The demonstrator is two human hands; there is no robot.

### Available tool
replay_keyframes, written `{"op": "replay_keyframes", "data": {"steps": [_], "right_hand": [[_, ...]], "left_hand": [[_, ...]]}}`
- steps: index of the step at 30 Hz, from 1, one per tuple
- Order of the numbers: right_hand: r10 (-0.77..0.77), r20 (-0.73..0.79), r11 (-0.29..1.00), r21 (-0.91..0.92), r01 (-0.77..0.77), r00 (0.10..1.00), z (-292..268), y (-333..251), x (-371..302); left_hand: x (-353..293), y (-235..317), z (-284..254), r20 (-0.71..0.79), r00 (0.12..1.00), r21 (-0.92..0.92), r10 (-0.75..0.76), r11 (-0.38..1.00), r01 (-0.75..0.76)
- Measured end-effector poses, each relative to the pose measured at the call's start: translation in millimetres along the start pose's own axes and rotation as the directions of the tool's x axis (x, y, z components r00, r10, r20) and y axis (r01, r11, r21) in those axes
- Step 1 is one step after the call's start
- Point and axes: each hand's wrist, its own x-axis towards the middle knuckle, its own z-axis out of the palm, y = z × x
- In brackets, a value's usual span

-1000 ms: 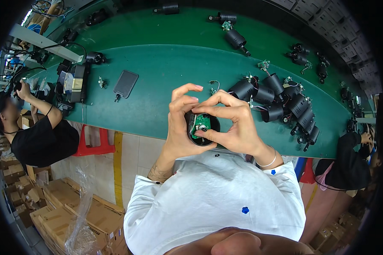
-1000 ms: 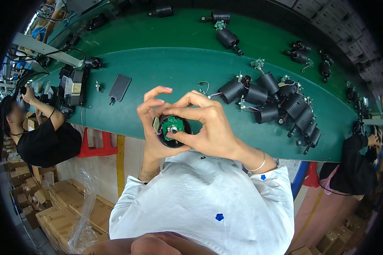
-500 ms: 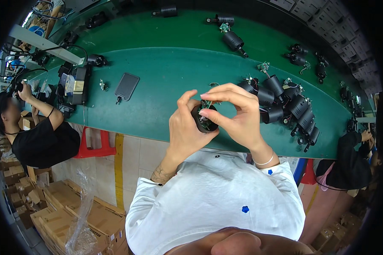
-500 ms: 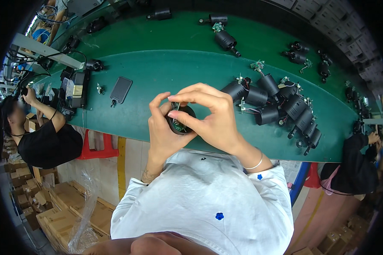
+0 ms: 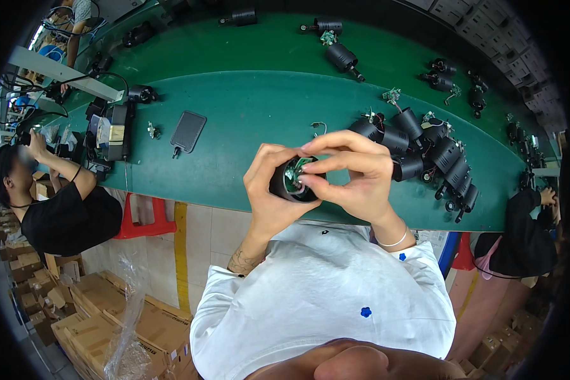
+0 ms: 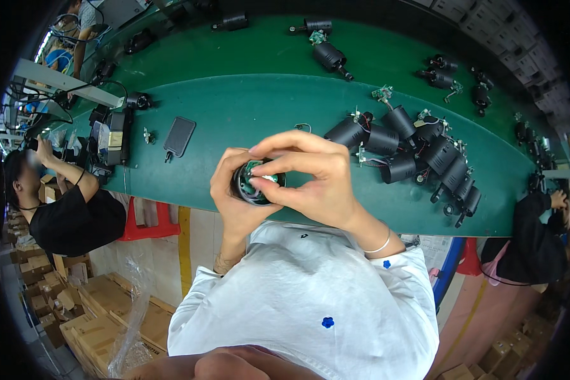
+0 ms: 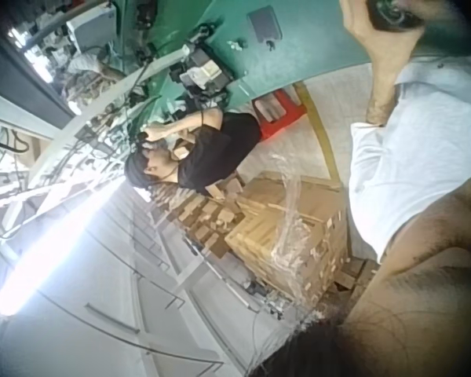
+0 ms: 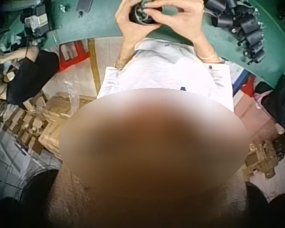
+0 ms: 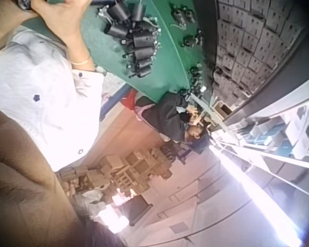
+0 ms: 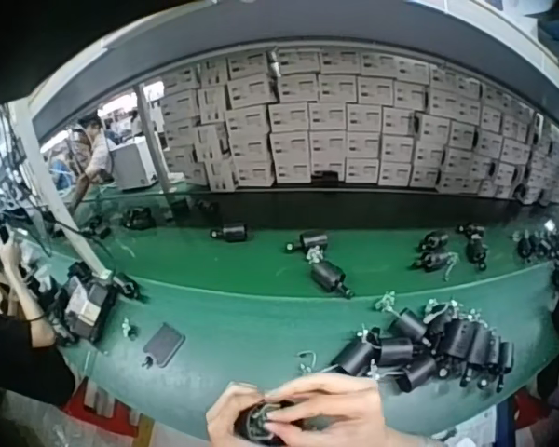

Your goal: Assembling electronic components into black cylindrical housings at a factory workbench.

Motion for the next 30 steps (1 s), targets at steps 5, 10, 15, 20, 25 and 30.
{"op": "replay_keyframes", "data": {"steps": [5, 10, 15, 20, 25, 30], "right_hand": [[0.012, 0.125, 0.998, 0.057, -0.02, 0.992, 5.9, 2.8, 5.3], [0.127, 0.062, 0.99, 0.048, -0.13, 0.99, 15.7, 2.2, -2.3], [0.148, -0.028, 0.987, 0.075, -0.145, 0.989, 27.5, 4.3, -9.4], [0.124, -0.079, 0.99, 0.074, -0.119, 0.989, 31.4, 4.6, -11.8], [0.174, -0.07, 0.982, 0.084, -0.168, 0.982, 28.4, 3.0, -11.0], [0.288, 0.021, 0.947, 0.143, -0.288, 0.958, 19.3, 4.0, -9.0]], "left_hand": [[-2.3, -3.7, 2.3, -0.072, 0.997, -0.139, 0.006, 0.99, -0.016], [-3.3, -6.1, 1.4, -0.069, 0.997, -0.119, 0.022, 0.992, -0.03], [-7.5, -11.4, 4.5, -0.087, 0.995, -0.102, 0.047, 0.993, -0.055], [-9.3, -12.4, 9.7, -0.129, 0.99, -0.144, 0.052, 0.987, -0.071], [-7.2, -13.3, 11.5, -0.143, 0.985, -0.109, 0.1, 0.987, -0.116], [-5.7, -14.6, 12.0, -0.133, 0.975, -0.011, 0.175, 0.984, -0.178]]}}
